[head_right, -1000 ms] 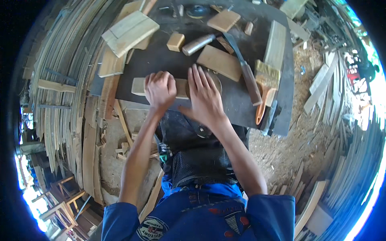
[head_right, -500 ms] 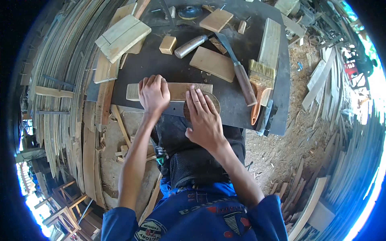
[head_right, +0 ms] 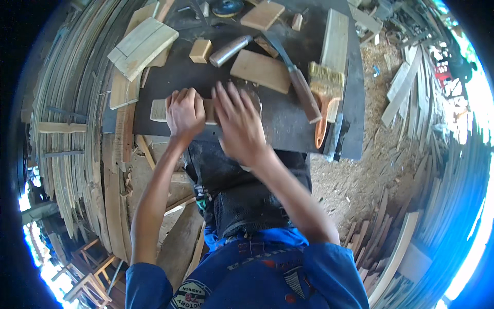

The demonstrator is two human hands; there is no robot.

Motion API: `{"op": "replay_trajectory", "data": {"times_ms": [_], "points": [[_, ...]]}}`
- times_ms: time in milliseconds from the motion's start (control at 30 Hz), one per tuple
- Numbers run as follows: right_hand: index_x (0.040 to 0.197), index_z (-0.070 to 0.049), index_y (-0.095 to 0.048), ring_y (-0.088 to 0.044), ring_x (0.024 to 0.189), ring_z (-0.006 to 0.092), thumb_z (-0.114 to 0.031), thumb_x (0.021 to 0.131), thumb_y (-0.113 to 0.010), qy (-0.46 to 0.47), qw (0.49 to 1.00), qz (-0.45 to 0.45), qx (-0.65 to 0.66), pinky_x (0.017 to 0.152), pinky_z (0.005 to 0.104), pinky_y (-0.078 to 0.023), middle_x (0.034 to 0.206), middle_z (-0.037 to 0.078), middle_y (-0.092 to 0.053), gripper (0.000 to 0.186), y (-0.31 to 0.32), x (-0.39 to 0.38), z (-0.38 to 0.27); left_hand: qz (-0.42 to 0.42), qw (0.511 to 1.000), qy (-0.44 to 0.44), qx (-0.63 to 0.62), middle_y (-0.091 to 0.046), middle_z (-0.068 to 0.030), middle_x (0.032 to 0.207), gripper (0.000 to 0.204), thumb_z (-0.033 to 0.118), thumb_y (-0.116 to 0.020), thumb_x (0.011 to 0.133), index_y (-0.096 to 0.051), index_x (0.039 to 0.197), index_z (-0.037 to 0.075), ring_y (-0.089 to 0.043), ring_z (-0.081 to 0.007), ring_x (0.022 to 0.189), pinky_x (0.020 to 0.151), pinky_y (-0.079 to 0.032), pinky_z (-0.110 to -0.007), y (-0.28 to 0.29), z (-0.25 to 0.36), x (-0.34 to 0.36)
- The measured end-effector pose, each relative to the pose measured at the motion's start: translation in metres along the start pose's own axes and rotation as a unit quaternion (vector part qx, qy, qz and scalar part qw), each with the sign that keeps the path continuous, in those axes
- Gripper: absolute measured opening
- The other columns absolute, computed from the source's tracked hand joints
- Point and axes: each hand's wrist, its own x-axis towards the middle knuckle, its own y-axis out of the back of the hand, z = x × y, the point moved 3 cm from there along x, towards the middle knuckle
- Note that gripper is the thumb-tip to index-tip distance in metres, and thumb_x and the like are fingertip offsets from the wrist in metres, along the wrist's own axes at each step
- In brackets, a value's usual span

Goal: The person carves a small rectangular wooden block using a chisel and a brush. They repeatedly chip away at the wood to create a textured surface, then brush away the resulting sawdust. The person handles the block and tools one at a time, focusing on a single piece throughout the clip.

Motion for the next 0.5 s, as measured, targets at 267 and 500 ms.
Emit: {"op": "replay_trajectory", "data": {"times_ms": [267,500], "points": [[0.124,0.005,-0.038,-0.034,0.124,0.0266,-0.01,0.061,-0.059,0.06,0.997,0.037,0.034,0.104,0.0367,-0.026,0.133,0.019,-0.035,0.068,-0.001,0.018,0.013,-0.017,1.0,-0.003,0.018,-0.056,-0.0124,0.071,0.015,0.014,-0.047,0.077,-0.053,0.066,0.004,-0.053,-0.0297,0.072,0.072,-0.038,-0.041,0.008,0.004,0.003],[0.131,0.007,-0.028,-0.03,0.128,0.026,-0.001,0.07,-0.044,-0.046,0.825,-0.156,0.542,0.107,0.0332,-0.019,0.138,0.018,-0.029,0.063,-0.011,-0.069,0.017,0.01,1.0,-0.005,-0.01,-0.055,-0.0091,0.068,0.017,0.016,-0.051,0.079,-0.051,0.066,0.006,-0.052,-0.0287,0.069,0.071,-0.038,-0.041,0.005,0.003,0.003]]}}
